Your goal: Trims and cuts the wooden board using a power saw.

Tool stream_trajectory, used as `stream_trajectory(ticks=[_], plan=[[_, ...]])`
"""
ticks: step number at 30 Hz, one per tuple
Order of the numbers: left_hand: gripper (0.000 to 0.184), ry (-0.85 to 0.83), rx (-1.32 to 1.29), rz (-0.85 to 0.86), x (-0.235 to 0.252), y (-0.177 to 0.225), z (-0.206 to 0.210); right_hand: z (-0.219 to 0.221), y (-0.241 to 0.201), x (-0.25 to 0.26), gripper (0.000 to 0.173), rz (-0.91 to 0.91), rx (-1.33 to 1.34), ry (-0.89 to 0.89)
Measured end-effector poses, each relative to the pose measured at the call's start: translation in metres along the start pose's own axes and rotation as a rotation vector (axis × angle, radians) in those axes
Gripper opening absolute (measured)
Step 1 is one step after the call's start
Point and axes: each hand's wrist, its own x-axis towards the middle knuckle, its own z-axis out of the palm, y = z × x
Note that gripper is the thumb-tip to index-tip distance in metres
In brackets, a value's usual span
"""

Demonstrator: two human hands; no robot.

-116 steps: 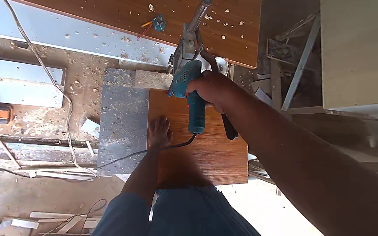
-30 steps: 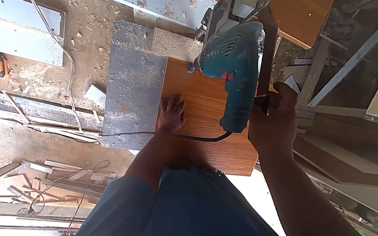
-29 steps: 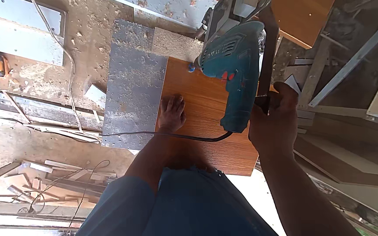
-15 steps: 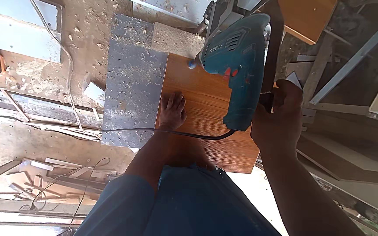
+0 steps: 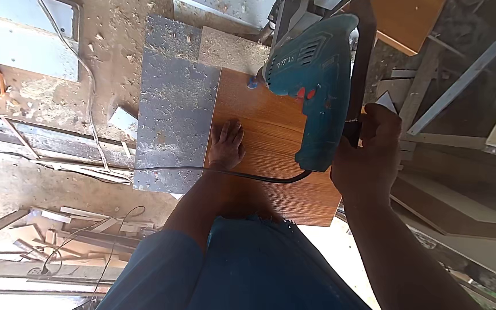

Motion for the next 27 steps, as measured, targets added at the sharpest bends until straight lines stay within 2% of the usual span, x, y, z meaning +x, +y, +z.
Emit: stream_trajectory(ticks=[15,20,27], plan=[[0.052,-0.046,0.008,-0.012,0.001,0.002,-0.005,0.002,0.001,-0.001,0.064,-0.026,-0.006,0.01],[0.051,0.005,0.018,0.001,0.0,0.001,0.0,0.004,0.002,-0.002,0.064,-0.042,0.024,0.006],[0.052,-0.018,0.041,-0.004,0.001,0.001,-0.001,-0.003,-0.017,-0.001,0.059,0.096,-0.09,-0.118]])
